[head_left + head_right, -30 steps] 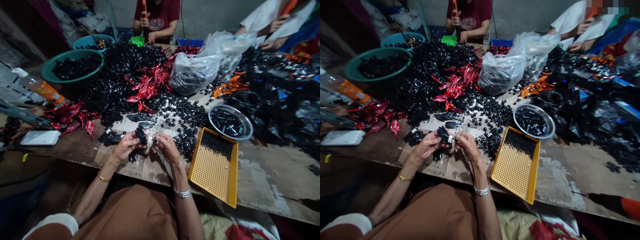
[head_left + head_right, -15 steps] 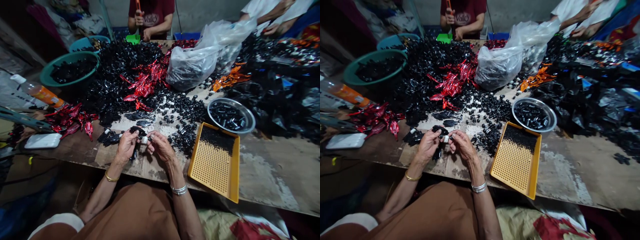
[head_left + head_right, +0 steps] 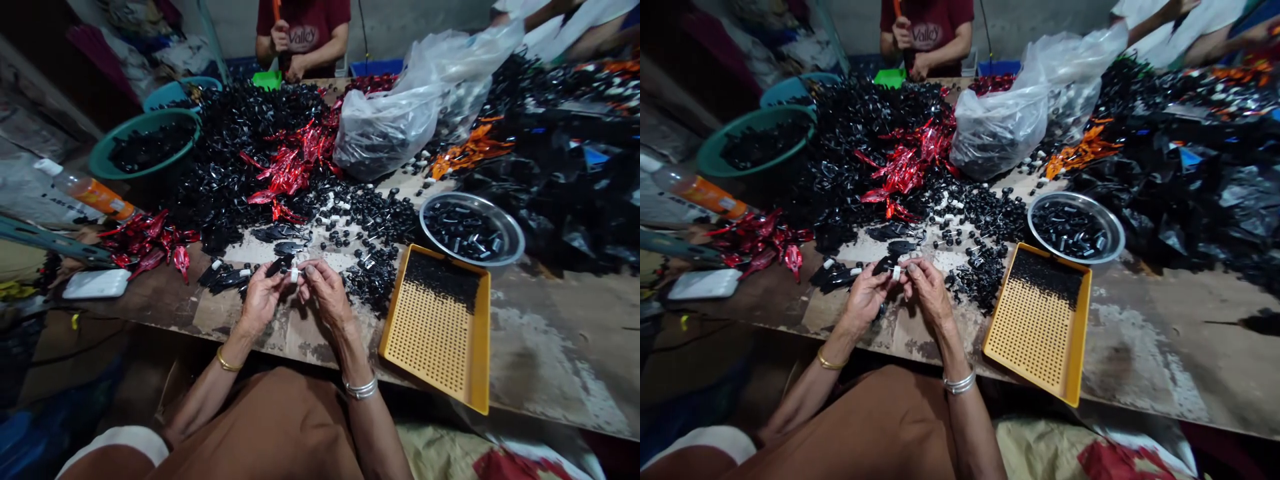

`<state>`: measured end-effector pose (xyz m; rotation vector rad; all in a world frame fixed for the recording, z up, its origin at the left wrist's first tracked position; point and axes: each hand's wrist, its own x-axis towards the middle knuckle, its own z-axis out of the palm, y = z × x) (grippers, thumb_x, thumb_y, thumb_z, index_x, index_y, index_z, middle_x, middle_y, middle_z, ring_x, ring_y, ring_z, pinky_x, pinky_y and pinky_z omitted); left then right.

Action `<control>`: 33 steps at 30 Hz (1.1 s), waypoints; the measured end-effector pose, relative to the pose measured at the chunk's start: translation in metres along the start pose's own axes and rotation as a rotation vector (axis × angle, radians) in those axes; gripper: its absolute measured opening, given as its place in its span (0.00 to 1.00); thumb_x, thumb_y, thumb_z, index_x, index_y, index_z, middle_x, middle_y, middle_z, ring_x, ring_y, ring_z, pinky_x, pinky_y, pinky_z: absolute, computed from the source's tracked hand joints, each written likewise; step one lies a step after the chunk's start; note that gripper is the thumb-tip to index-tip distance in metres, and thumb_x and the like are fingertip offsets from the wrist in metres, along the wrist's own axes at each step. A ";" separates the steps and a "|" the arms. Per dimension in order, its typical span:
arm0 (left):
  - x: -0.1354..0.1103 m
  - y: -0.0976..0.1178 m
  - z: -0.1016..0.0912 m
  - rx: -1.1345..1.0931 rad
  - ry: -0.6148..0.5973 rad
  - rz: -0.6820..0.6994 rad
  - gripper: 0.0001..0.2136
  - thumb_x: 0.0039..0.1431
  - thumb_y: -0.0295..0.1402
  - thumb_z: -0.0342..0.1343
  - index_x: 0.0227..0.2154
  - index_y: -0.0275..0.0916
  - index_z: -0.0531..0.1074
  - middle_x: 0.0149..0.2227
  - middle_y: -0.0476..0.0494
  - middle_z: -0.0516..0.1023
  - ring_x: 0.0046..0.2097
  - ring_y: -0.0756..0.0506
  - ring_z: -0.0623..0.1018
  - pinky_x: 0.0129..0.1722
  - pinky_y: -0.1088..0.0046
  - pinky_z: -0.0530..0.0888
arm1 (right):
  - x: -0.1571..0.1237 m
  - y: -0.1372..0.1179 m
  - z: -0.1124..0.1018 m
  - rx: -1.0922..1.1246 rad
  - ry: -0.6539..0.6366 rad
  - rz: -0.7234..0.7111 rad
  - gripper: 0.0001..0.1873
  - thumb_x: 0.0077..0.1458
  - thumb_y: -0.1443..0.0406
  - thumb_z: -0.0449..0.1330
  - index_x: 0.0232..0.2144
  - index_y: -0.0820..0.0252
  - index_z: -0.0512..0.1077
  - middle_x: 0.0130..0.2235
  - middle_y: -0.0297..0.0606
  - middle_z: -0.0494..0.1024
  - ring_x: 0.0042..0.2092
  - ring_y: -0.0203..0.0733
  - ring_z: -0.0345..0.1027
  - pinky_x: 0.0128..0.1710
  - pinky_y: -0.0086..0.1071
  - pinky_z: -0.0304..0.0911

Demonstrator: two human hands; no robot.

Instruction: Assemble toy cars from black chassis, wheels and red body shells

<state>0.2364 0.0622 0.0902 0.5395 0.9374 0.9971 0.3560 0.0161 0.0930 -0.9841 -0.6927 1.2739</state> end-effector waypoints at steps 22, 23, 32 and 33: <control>-0.020 -0.039 0.023 -0.232 0.049 -0.050 0.08 0.47 0.24 0.61 0.32 0.38 0.75 0.34 0.47 0.81 0.46 0.46 0.78 0.53 0.69 0.71 | -0.007 0.030 0.012 -0.903 0.463 -0.549 0.12 0.61 0.56 0.54 0.32 0.58 0.65 0.32 0.37 0.73 0.33 0.38 0.67 0.33 0.31 0.64; -0.019 -0.039 0.022 -0.236 0.048 -0.034 0.08 0.47 0.24 0.61 0.32 0.38 0.75 0.35 0.47 0.81 0.47 0.46 0.78 0.53 0.69 0.70 | -0.008 0.030 0.013 -0.917 0.471 -0.572 0.11 0.61 0.56 0.54 0.32 0.58 0.65 0.32 0.37 0.72 0.33 0.38 0.67 0.32 0.30 0.64; -0.014 -0.043 0.022 -0.269 0.087 0.049 0.06 0.44 0.28 0.63 0.28 0.37 0.73 0.31 0.47 0.80 0.42 0.45 0.80 0.48 0.68 0.73 | -0.008 0.042 0.023 -1.045 0.439 -0.584 0.17 0.60 0.52 0.54 0.30 0.60 0.66 0.30 0.38 0.70 0.32 0.38 0.65 0.31 0.30 0.61; -0.015 -0.042 0.023 -0.259 0.086 0.071 0.07 0.43 0.27 0.63 0.28 0.37 0.73 0.30 0.47 0.80 0.42 0.45 0.80 0.48 0.68 0.73 | -0.008 0.042 0.023 -1.032 0.444 -0.556 0.16 0.60 0.53 0.54 0.30 0.60 0.66 0.31 0.38 0.70 0.32 0.38 0.65 0.32 0.30 0.62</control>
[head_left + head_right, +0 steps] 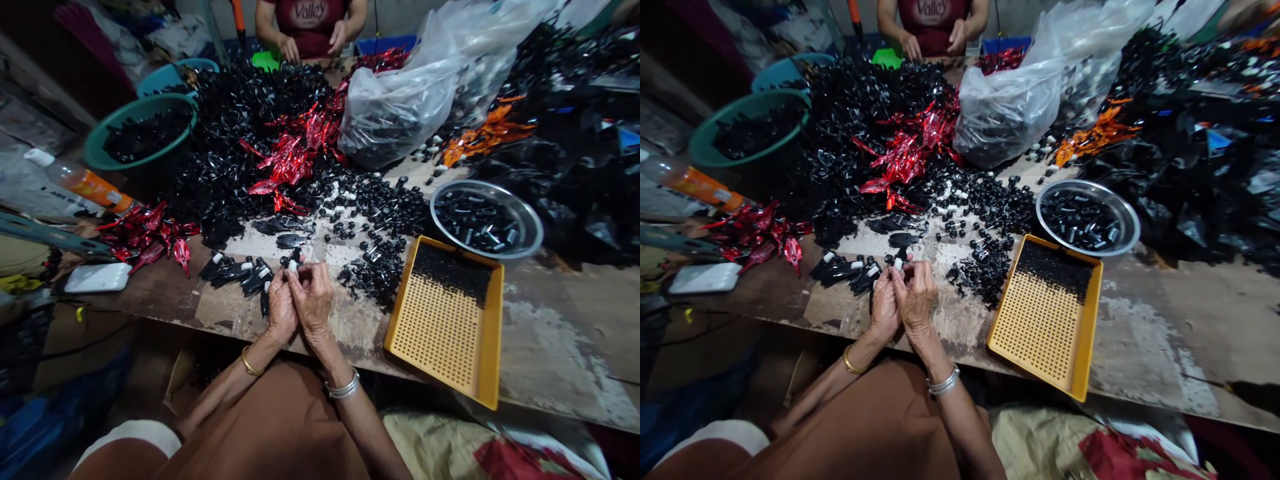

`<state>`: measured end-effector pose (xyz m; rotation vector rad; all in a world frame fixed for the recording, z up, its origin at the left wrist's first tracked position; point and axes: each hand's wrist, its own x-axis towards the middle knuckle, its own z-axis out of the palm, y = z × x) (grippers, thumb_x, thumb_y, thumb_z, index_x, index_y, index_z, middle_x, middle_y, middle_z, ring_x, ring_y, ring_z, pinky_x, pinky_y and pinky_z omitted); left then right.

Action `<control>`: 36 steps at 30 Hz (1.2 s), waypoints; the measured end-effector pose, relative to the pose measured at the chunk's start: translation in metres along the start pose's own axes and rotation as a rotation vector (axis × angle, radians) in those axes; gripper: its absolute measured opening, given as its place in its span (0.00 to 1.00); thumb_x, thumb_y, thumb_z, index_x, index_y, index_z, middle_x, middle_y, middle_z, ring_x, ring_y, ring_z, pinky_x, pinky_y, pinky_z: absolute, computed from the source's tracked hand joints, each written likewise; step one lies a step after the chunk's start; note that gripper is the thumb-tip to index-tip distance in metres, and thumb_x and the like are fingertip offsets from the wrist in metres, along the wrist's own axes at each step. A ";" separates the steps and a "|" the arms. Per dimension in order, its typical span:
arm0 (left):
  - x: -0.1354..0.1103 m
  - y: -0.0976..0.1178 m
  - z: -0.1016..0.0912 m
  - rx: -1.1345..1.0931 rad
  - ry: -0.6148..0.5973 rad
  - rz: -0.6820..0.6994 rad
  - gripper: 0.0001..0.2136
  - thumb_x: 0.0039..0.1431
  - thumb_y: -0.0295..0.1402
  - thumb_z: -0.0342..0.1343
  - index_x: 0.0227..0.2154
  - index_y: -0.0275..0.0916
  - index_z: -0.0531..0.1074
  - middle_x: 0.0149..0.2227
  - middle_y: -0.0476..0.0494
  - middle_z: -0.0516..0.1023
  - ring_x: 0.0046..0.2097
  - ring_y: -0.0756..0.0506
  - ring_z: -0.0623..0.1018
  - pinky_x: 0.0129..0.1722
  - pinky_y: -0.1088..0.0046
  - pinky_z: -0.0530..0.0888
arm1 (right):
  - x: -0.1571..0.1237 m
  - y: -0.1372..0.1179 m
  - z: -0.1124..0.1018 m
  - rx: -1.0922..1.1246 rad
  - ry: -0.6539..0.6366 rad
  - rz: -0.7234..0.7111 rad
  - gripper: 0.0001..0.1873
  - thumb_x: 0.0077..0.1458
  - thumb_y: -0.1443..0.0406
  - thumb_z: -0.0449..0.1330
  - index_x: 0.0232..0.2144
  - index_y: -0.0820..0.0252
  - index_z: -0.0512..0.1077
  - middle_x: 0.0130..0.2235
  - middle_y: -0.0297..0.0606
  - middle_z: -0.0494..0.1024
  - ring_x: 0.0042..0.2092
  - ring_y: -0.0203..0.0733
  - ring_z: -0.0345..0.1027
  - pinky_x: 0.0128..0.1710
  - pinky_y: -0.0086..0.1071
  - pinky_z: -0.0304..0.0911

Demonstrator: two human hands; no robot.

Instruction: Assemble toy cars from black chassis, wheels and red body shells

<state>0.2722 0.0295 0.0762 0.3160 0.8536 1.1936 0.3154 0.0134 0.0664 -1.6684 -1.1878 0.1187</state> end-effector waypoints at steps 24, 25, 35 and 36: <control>-0.003 -0.004 -0.010 0.184 -0.055 -0.019 0.18 0.42 0.34 0.68 0.37 0.39 0.75 0.37 0.44 0.82 0.49 0.40 0.77 0.52 0.64 0.71 | 0.015 0.001 -0.015 0.169 0.090 0.232 0.11 0.53 0.62 0.59 0.23 0.58 0.65 0.26 0.30 0.69 0.27 0.33 0.63 0.30 0.28 0.61; -0.003 -0.005 -0.010 0.188 -0.055 -0.013 0.18 0.42 0.35 0.68 0.38 0.39 0.75 0.38 0.43 0.82 0.49 0.40 0.77 0.52 0.63 0.71 | 0.015 0.001 -0.015 0.177 0.090 0.243 0.11 0.53 0.62 0.59 0.23 0.58 0.65 0.25 0.30 0.69 0.27 0.33 0.62 0.30 0.28 0.61; -0.007 0.010 -0.010 0.200 -0.204 -0.096 0.15 0.38 0.32 0.69 0.33 0.38 0.78 0.33 0.46 0.82 0.37 0.47 0.79 0.44 0.72 0.73 | 0.016 0.013 -0.035 0.110 0.013 0.133 0.16 0.54 0.53 0.61 0.35 0.59 0.68 0.36 0.37 0.71 0.30 0.36 0.63 0.31 0.31 0.62; -0.010 0.010 -0.011 0.213 -0.231 -0.124 0.14 0.39 0.32 0.69 0.33 0.37 0.78 0.33 0.46 0.81 0.36 0.47 0.79 0.43 0.71 0.73 | 0.016 0.015 -0.039 0.115 -0.039 0.105 0.16 0.55 0.53 0.60 0.37 0.59 0.68 0.37 0.38 0.72 0.32 0.37 0.63 0.32 0.32 0.62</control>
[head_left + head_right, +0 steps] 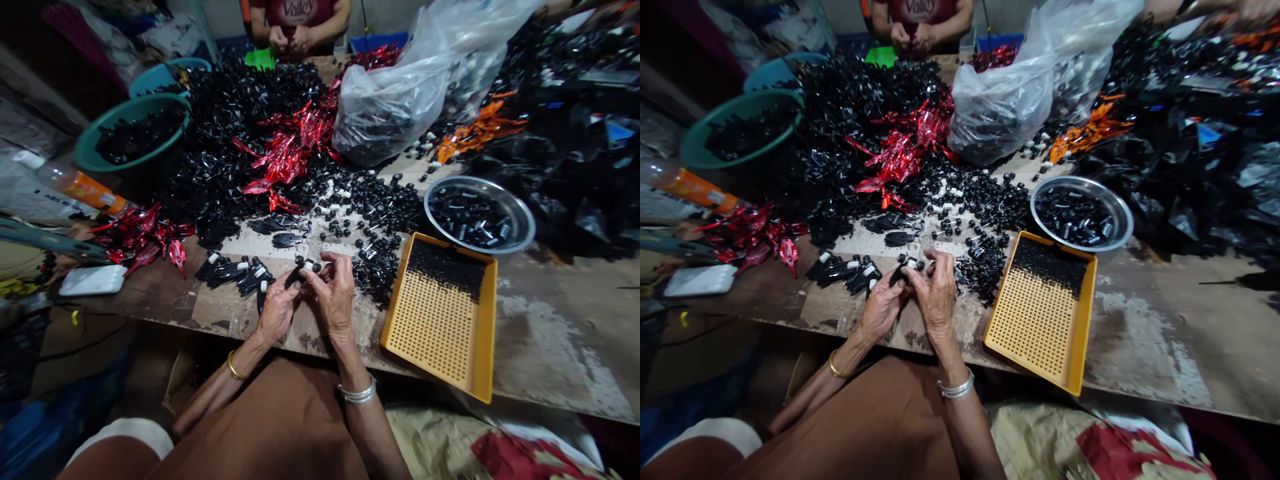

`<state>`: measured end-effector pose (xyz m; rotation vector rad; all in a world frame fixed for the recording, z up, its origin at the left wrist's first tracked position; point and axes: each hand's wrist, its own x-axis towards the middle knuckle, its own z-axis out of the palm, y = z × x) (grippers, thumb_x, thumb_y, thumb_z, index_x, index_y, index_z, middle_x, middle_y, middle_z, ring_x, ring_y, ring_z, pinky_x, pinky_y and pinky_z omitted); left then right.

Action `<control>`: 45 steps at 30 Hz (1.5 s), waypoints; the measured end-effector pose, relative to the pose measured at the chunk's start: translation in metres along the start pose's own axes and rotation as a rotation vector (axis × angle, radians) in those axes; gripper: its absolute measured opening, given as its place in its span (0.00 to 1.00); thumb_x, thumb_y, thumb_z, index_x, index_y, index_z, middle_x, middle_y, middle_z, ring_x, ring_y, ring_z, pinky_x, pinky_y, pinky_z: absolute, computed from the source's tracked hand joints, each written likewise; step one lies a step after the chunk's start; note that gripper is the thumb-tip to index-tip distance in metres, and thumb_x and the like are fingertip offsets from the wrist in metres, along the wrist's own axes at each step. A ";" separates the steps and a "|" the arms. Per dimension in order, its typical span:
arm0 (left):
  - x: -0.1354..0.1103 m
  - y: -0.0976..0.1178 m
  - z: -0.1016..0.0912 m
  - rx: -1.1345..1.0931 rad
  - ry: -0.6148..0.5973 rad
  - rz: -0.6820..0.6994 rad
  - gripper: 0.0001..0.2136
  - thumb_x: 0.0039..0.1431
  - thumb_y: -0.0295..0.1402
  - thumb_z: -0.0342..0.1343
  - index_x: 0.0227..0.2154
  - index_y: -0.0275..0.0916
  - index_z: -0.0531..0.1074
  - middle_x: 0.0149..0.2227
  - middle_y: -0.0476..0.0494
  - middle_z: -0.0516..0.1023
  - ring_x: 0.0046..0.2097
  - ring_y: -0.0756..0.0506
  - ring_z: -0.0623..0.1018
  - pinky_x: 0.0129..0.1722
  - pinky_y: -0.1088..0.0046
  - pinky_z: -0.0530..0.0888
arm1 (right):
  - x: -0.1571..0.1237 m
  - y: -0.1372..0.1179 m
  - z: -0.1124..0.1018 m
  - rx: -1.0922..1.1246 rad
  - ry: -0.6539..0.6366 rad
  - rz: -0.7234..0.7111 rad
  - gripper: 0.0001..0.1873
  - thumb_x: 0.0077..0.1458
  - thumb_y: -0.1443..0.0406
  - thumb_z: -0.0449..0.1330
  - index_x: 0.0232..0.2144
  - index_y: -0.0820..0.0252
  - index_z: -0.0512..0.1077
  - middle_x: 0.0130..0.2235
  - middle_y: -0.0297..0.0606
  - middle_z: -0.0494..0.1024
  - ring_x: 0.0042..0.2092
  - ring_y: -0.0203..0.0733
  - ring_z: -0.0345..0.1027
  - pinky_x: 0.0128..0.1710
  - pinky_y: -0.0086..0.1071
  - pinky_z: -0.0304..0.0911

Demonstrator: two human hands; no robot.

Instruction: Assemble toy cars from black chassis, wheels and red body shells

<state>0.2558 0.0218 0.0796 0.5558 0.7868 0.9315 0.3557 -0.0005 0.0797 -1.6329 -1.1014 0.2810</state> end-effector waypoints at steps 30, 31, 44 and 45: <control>0.002 0.104 -0.117 1.796 0.482 0.817 0.20 0.63 0.44 0.46 0.49 0.39 0.72 0.39 0.37 0.71 0.43 0.39 0.69 0.45 0.62 0.67 | 0.082 0.005 0.051 -0.695 -0.452 -0.247 0.06 0.56 0.70 0.56 0.34 0.60 0.73 0.38 0.46 0.71 0.41 0.48 0.61 0.39 0.37 0.55; 0.004 0.107 -0.112 1.790 0.438 0.834 0.20 0.63 0.44 0.46 0.49 0.39 0.72 0.40 0.38 0.71 0.43 0.39 0.69 0.46 0.62 0.67 | 0.078 0.003 0.055 -0.719 -0.454 -0.253 0.06 0.56 0.70 0.56 0.35 0.61 0.73 0.39 0.47 0.71 0.42 0.49 0.60 0.40 0.38 0.55; 0.082 0.089 -0.022 2.094 -0.304 0.670 0.20 0.57 0.22 0.41 0.47 0.38 0.72 0.44 0.36 0.77 0.47 0.40 0.73 0.45 0.65 0.68 | 0.083 0.026 0.033 -0.133 -0.502 -0.193 0.08 0.59 0.61 0.58 0.35 0.60 0.73 0.33 0.35 0.76 0.36 0.37 0.69 0.37 0.29 0.61; 0.086 0.087 -0.022 2.078 -0.269 0.624 0.19 0.56 0.22 0.41 0.45 0.38 0.73 0.42 0.37 0.78 0.45 0.41 0.74 0.43 0.67 0.68 | 0.088 0.027 0.030 -0.160 -0.439 -0.188 0.08 0.60 0.62 0.56 0.34 0.60 0.73 0.34 0.36 0.76 0.37 0.38 0.68 0.39 0.30 0.61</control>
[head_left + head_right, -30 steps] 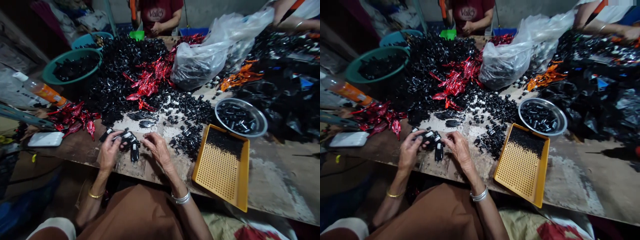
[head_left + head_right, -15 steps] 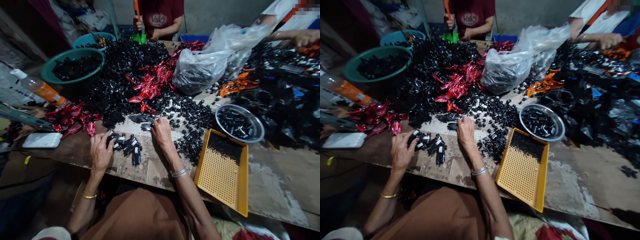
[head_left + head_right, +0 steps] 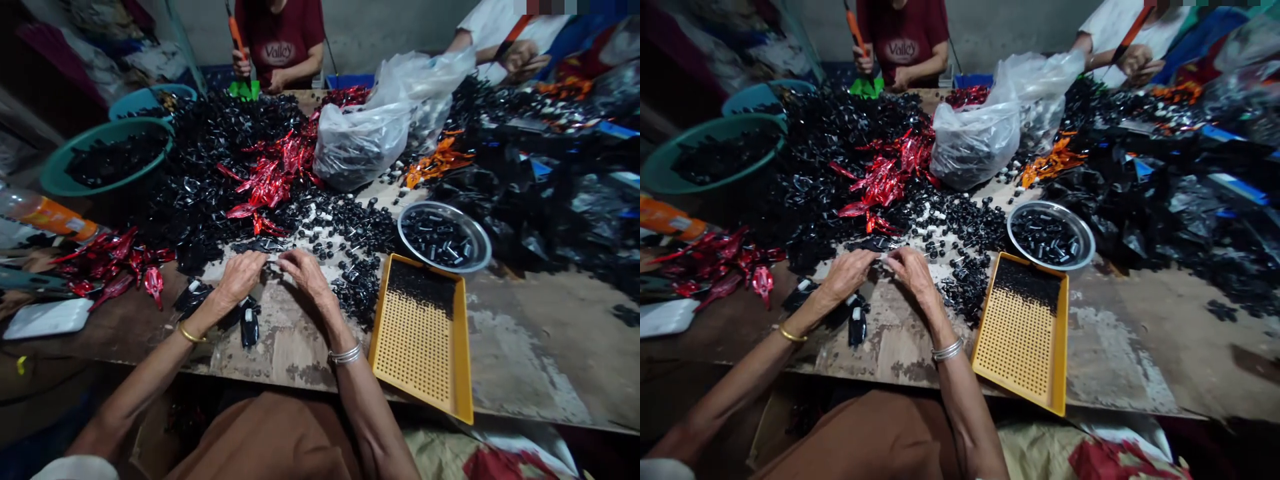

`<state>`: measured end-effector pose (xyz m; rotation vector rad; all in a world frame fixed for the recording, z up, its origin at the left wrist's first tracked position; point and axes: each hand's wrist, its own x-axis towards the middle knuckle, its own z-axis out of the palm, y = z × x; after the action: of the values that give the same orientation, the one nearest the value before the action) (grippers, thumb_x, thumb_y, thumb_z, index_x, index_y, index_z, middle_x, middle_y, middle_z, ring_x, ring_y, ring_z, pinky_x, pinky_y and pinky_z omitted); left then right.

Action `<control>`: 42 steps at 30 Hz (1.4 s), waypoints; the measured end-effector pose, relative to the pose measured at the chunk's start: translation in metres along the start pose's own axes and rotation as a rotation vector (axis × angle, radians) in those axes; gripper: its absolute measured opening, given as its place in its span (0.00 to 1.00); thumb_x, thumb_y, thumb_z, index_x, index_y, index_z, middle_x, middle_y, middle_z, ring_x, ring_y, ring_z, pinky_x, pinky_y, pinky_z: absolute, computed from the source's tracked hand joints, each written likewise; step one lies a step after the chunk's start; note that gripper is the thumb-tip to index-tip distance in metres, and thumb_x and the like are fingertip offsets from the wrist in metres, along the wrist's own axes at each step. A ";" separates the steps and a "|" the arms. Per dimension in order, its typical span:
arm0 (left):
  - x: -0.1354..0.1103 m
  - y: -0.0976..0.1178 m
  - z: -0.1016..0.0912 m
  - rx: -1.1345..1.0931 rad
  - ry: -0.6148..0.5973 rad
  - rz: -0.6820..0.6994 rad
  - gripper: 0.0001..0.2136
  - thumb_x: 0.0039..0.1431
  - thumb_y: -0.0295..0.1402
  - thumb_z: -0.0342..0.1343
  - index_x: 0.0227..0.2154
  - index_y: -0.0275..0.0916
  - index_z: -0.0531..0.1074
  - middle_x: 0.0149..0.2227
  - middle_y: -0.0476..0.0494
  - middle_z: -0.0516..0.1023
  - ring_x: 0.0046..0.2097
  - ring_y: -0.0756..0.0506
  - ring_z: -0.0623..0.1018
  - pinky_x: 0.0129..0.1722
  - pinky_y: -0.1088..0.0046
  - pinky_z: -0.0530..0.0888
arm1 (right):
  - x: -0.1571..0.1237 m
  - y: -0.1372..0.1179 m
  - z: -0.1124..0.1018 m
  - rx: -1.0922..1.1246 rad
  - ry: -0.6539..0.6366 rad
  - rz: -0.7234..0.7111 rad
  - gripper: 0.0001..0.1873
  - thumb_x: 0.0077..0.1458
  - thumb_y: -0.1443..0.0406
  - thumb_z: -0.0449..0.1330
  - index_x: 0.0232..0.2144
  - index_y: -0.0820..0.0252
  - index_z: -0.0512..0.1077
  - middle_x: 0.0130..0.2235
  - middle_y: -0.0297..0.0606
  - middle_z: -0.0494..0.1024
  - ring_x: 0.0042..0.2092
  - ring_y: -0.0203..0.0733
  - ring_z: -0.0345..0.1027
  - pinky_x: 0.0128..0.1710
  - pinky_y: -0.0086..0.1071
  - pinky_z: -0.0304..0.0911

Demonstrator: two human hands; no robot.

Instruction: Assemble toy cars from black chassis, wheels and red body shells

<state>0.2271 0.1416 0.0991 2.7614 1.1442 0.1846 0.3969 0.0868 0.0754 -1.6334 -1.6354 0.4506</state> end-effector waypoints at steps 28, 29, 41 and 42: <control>-0.027 0.038 -0.006 -1.930 -0.013 -0.575 0.11 0.43 0.26 0.65 0.33 0.31 0.74 0.25 0.45 0.77 0.23 0.52 0.74 0.17 0.82 0.68 | 0.011 -0.001 -0.016 -0.095 0.356 0.392 0.08 0.51 0.72 0.55 0.35 0.62 0.69 0.38 0.42 0.73 0.37 0.42 0.67 0.39 0.35 0.62; -0.025 0.039 -0.004 -1.947 0.005 -0.577 0.11 0.44 0.26 0.64 0.33 0.30 0.74 0.26 0.44 0.78 0.23 0.52 0.74 0.17 0.82 0.68 | 0.010 -0.001 -0.016 0.068 0.390 0.362 0.06 0.50 0.70 0.56 0.33 0.61 0.69 0.35 0.39 0.73 0.35 0.40 0.67 0.39 0.34 0.63; -0.010 0.051 -0.004 -1.811 0.322 -0.442 0.12 0.44 0.32 0.63 0.31 0.35 0.70 0.27 0.47 0.75 0.26 0.51 0.73 0.18 0.81 0.66 | -0.004 -0.023 0.001 0.526 0.303 -0.033 0.06 0.52 0.61 0.62 0.32 0.57 0.74 0.32 0.35 0.79 0.34 0.38 0.72 0.37 0.32 0.68; -0.010 0.051 -0.002 -1.771 0.340 -0.435 0.12 0.45 0.33 0.63 0.32 0.35 0.70 0.27 0.48 0.75 0.26 0.51 0.73 0.18 0.81 0.65 | -0.005 -0.024 0.001 0.471 0.312 -0.064 0.06 0.53 0.62 0.61 0.34 0.58 0.74 0.33 0.36 0.79 0.34 0.38 0.72 0.37 0.32 0.67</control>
<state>0.2547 0.0991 0.1102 0.9238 0.8125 0.9995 0.3789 0.0800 0.0907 -1.2247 -1.2312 0.4786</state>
